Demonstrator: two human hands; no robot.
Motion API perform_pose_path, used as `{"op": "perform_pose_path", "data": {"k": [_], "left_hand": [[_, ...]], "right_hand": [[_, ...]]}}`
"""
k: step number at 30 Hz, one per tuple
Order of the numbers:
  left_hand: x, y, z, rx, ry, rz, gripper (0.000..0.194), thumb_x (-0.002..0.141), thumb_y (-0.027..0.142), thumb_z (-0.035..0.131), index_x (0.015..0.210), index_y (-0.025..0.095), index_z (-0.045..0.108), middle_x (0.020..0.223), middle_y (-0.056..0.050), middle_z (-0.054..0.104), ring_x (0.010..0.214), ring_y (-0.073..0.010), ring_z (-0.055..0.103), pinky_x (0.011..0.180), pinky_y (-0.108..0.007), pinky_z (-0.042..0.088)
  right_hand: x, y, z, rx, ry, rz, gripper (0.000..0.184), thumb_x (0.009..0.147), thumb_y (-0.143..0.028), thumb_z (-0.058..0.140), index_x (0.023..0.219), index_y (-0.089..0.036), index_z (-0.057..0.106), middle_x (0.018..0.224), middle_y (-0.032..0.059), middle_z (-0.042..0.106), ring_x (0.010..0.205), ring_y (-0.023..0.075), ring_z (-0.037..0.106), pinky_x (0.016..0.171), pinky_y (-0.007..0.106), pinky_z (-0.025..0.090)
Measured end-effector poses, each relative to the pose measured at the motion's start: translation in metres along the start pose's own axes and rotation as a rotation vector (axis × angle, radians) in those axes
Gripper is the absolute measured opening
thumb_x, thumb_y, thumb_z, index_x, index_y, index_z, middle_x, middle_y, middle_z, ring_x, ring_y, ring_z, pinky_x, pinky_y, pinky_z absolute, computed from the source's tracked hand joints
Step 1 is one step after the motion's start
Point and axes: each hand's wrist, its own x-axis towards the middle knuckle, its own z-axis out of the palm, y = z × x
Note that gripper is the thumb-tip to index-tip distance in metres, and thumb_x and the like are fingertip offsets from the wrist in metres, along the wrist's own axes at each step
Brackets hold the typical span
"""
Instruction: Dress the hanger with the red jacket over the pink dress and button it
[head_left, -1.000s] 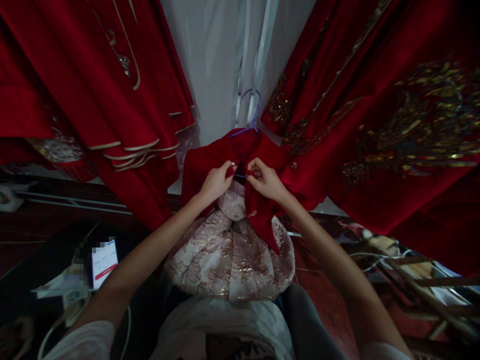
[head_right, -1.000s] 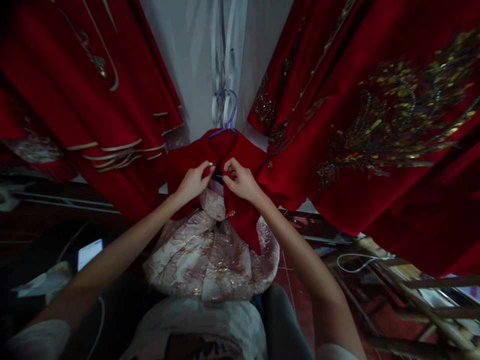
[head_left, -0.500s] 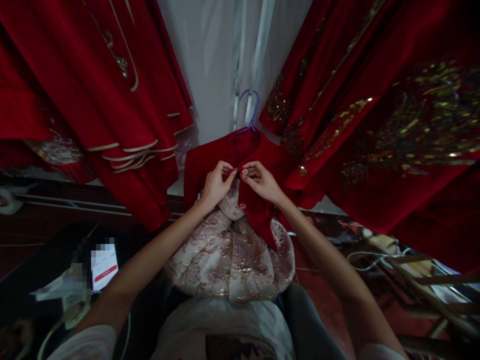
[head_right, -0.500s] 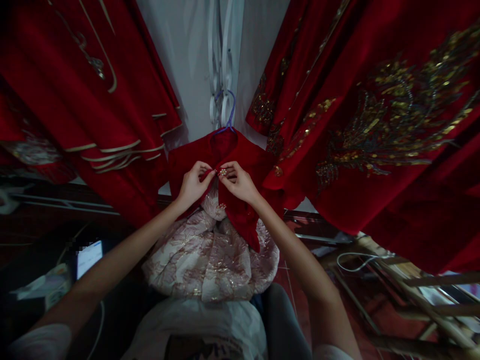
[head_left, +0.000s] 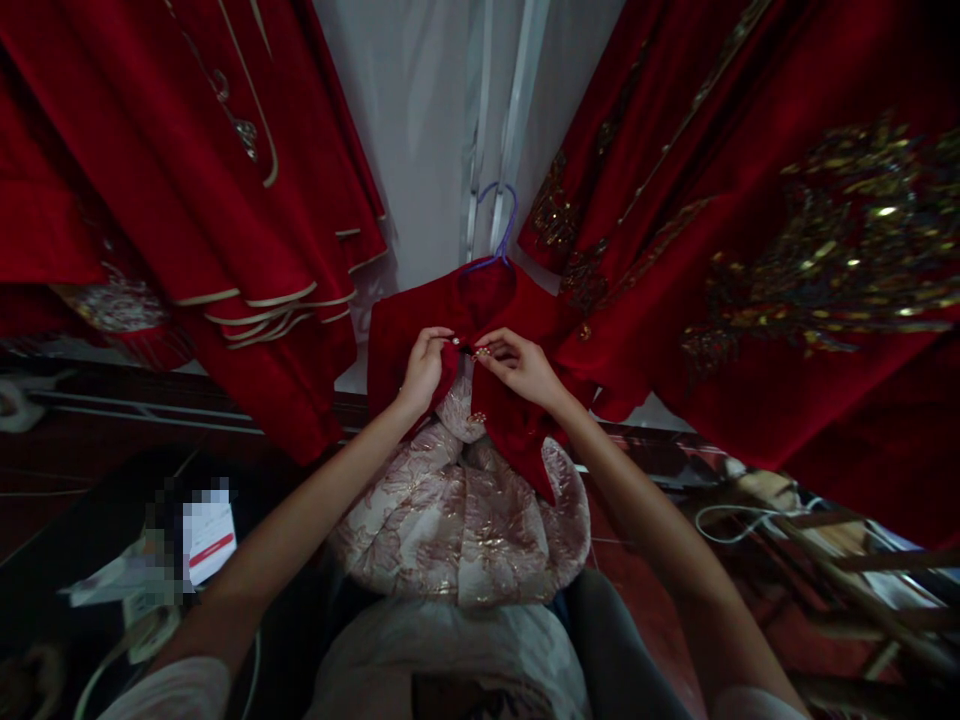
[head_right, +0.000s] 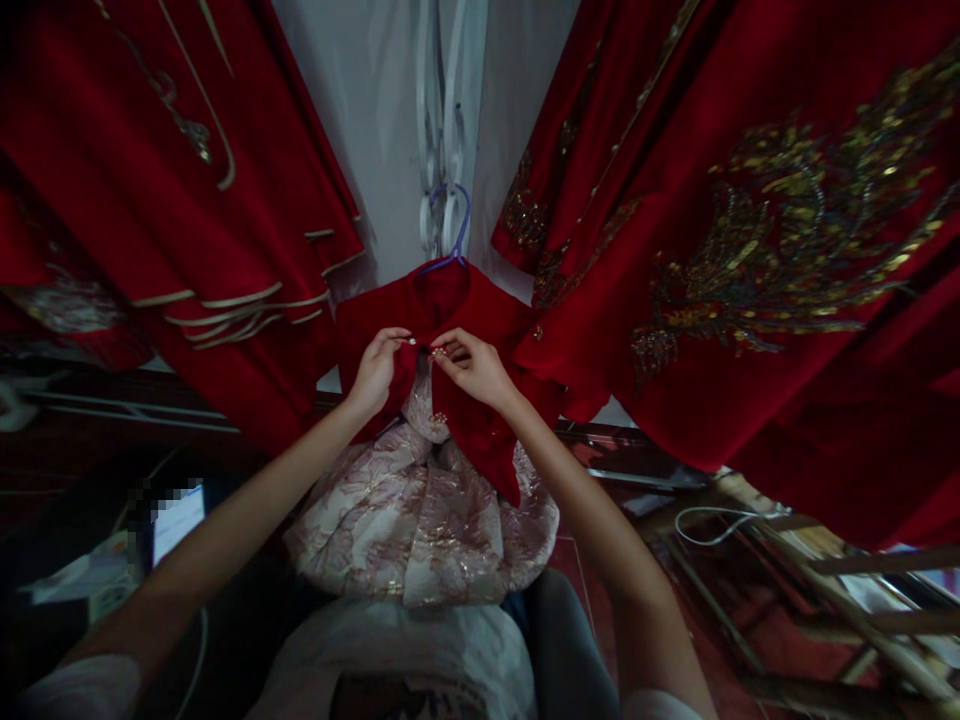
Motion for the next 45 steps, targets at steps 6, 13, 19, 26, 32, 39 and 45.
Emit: {"op": "perform_pose_path", "data": {"k": [6,13,19,26,32,39,45], "left_hand": [[-0.009,0.008,0.013,0.030,-0.137,-0.046,0.012,0.079,0.020,0.053,0.091,0.020,0.050,0.088,0.001,0.056,0.084,-0.0119,0.055,0.083,-0.024,0.043],[-0.009,0.009,0.009,0.222,-0.251,0.181,0.018,0.084,0.030,0.057,0.095,0.018,0.049,0.091,-0.002,0.059,0.082,-0.0119,0.057,0.082,-0.025,0.045],[-0.011,0.008,0.003,0.290,-0.238,0.304,0.016,0.088,0.033,0.054,0.090,0.018,0.055,0.089,-0.003,0.063,0.085,-0.0137,0.061,0.082,-0.027,0.045],[-0.012,0.009,-0.006,0.340,-0.186,0.352,0.016,0.086,0.033,0.057,0.091,0.018,0.060,0.089,-0.004,0.064,0.087,-0.0152,0.061,0.083,-0.028,0.047],[-0.003,0.006,-0.008,0.211,-0.207,0.252,0.018,0.085,0.035,0.058,0.088,0.018,0.061,0.085,-0.003,0.066,0.082,-0.0138,0.063,0.079,-0.027,0.049],[-0.008,0.014,-0.001,0.140,-0.263,0.148,0.025,0.078,0.037,0.066,0.090,0.016,0.067,0.089,-0.006,0.072,0.077,-0.0154,0.067,0.075,-0.028,0.053],[-0.010,0.015,-0.002,0.181,-0.233,0.131,0.027,0.074,0.037,0.069,0.089,0.015,0.070,0.089,-0.007,0.073,0.076,-0.0167,0.069,0.074,-0.030,0.056]], "right_hand": [[0.000,-0.003,0.002,0.060,0.001,-0.020,0.020,0.084,-0.031,0.057,0.101,-0.021,0.058,0.092,0.0033,0.063,0.083,0.0138,0.062,0.065,0.023,0.051],[0.002,-0.002,0.004,0.082,0.046,-0.032,0.021,0.083,-0.032,0.058,0.101,-0.021,0.056,0.093,0.0031,0.062,0.084,0.0141,0.061,0.064,0.023,0.050],[0.002,-0.001,0.006,0.069,0.076,-0.013,0.020,0.083,-0.033,0.057,0.100,-0.022,0.057,0.092,0.0029,0.062,0.082,0.0137,0.060,0.064,0.023,0.050],[0.002,0.001,0.003,0.057,0.066,-0.006,0.021,0.082,-0.033,0.059,0.099,-0.021,0.057,0.093,0.0034,0.063,0.084,0.0141,0.061,0.067,0.024,0.051],[0.002,-0.004,-0.001,0.065,0.016,-0.003,0.022,0.083,-0.033,0.059,0.102,-0.021,0.058,0.094,0.0042,0.064,0.086,0.0145,0.062,0.068,0.024,0.052],[0.003,-0.002,0.002,0.050,0.074,-0.010,0.020,0.082,-0.032,0.059,0.099,-0.020,0.058,0.092,0.0038,0.064,0.081,0.0139,0.062,0.063,0.023,0.052],[0.004,-0.001,0.010,0.031,0.145,0.002,0.020,0.082,-0.031,0.058,0.100,-0.022,0.059,0.094,0.0037,0.066,0.080,0.0137,0.062,0.064,0.024,0.054]]}}
